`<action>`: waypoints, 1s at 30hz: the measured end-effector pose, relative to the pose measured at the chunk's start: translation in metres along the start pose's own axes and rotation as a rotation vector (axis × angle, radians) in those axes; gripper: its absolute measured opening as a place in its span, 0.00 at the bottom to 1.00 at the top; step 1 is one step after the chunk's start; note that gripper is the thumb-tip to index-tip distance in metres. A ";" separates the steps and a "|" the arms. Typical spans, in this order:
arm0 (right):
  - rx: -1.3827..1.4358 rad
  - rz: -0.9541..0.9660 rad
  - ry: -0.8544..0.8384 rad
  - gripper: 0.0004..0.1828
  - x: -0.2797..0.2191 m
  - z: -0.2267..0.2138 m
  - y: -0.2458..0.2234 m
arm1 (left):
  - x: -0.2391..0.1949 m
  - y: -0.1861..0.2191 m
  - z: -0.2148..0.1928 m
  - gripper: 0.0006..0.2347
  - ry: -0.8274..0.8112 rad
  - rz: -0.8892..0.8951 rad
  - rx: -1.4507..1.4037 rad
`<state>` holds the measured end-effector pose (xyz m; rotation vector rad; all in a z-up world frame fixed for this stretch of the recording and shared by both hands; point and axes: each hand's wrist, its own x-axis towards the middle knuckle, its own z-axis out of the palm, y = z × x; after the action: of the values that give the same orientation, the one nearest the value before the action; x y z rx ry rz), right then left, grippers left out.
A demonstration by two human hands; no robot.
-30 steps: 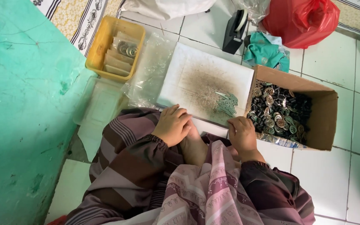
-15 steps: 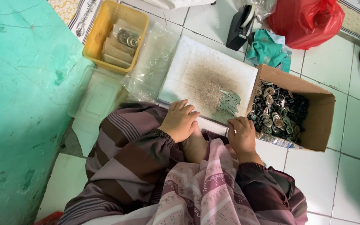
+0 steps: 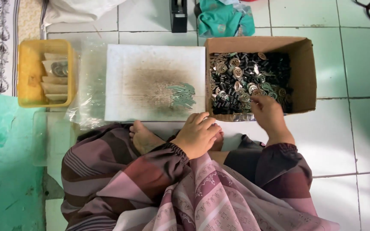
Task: The person sits on the floor and sorts buttons from a cardboard box into small plastic bags. They pick buttons from the box, place them into bags, and set the filled bags into a yellow container.
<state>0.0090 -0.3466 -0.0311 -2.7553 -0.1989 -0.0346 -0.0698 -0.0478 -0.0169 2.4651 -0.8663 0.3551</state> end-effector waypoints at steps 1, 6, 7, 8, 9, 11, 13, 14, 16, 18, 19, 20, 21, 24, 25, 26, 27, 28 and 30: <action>-0.025 0.126 0.035 0.13 0.003 0.000 0.037 | 0.011 0.007 0.021 0.12 0.047 0.021 -0.001; -0.044 0.527 -0.015 0.15 0.016 -0.005 0.113 | 0.081 0.031 0.065 0.09 -0.151 0.019 -0.064; -0.086 0.552 -0.039 0.17 0.020 -0.002 0.121 | 0.091 0.032 0.078 0.10 -0.295 -0.050 -0.078; -0.082 0.560 -0.043 0.17 0.023 0.001 0.123 | 0.098 0.032 0.091 0.10 -0.304 -0.048 -0.078; -0.115 0.540 -0.082 0.17 0.026 0.004 0.124 | 0.104 0.031 0.103 0.15 -0.472 -0.101 -0.061; -0.138 0.525 -0.125 0.18 0.036 0.011 0.128 | 0.104 0.033 0.129 0.19 -0.651 -0.154 -0.038; -0.140 0.444 -0.157 0.19 0.047 0.018 0.135 | 0.093 0.036 0.158 0.16 -0.604 -0.138 -0.036; -0.130 0.463 -0.161 0.19 0.051 0.018 0.136 | 0.093 0.043 0.147 0.16 -0.622 -0.127 -0.036; -0.100 0.450 -0.160 0.21 0.058 0.018 0.141 | 0.094 0.056 0.125 0.06 -0.405 -0.002 -0.056; -0.107 0.473 -0.182 0.20 0.063 0.025 0.146 | 0.085 0.064 0.118 0.05 -0.401 0.051 -0.055; -0.119 0.476 -0.201 0.20 0.068 0.028 0.145 | 0.080 0.067 0.114 0.05 -0.381 0.092 -0.047; -0.118 0.475 -0.206 0.20 0.071 0.032 0.141 | 0.080 0.067 0.116 0.05 -0.385 0.088 -0.048; -0.129 0.454 -0.218 0.21 0.073 0.036 0.136 | 0.080 0.066 0.117 0.05 -0.364 0.096 -0.058; -0.180 0.400 -0.236 0.23 0.078 0.040 0.121 | 0.071 0.066 0.130 0.05 -0.330 0.105 -0.072; -0.220 0.365 -0.238 0.24 0.080 0.040 0.117 | 0.067 0.067 0.134 0.04 -0.313 0.108 -0.070; -0.219 0.365 -0.233 0.24 0.079 0.053 0.124 | 0.069 0.066 0.131 0.04 -0.311 0.112 -0.067; -0.285 0.338 -0.269 0.23 0.079 0.066 0.131 | 0.071 0.067 0.128 0.05 -0.314 0.116 -0.080; -0.351 0.311 -0.310 0.22 0.075 0.080 0.137 | 0.070 0.069 0.124 0.06 -0.319 0.118 -0.097; -0.350 0.248 -0.275 0.17 0.077 0.084 0.136 | 0.069 0.065 0.125 0.06 -0.304 0.124 -0.093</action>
<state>0.1045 -0.4305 -0.1551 -3.1042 0.0878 0.4135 -0.0492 -0.1934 -0.0709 2.4203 -1.1358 -0.0212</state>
